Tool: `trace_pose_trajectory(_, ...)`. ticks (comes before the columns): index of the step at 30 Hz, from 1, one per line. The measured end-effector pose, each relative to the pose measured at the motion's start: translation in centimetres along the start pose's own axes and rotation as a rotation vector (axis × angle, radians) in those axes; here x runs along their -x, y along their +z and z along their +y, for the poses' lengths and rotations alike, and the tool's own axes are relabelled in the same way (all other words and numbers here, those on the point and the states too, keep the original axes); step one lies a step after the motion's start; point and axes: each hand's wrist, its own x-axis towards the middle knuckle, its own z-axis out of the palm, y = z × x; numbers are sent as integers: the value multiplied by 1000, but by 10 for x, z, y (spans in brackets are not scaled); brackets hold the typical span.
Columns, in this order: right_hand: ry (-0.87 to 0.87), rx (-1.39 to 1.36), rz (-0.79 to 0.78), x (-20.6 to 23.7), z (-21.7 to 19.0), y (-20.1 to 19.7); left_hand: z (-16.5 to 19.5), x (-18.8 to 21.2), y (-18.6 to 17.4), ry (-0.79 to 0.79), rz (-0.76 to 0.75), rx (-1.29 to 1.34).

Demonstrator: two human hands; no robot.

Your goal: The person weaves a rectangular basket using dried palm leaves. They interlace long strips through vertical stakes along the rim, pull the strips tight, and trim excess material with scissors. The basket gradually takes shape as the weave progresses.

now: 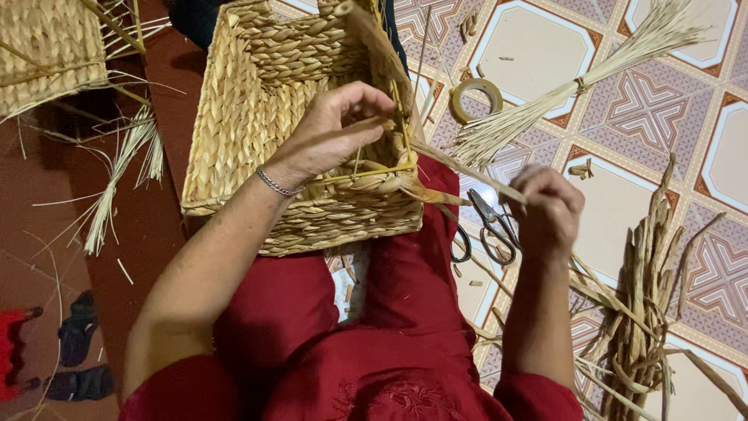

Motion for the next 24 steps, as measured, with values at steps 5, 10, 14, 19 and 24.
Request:
trace_pose_trajectory(5,-123,-172,4,3,-20,-19,2,-1,3,-8,8,14)
trace_pose_trajectory(10,-138,-215,302,11,-23,-65,8,5,3,87,-46,30)
trace_pose_trajectory(14,-79,345,526,-1,-1,-83,14,8,3,1,-107,57)
trace_pose_trajectory(19,-143,1393,396,-14,-11,-35,11,6,4,-74,-159,88)
trace_pose_trajectory(24,-606,1298,237,-38,-47,55,-1,0,6,-76,-174,67)
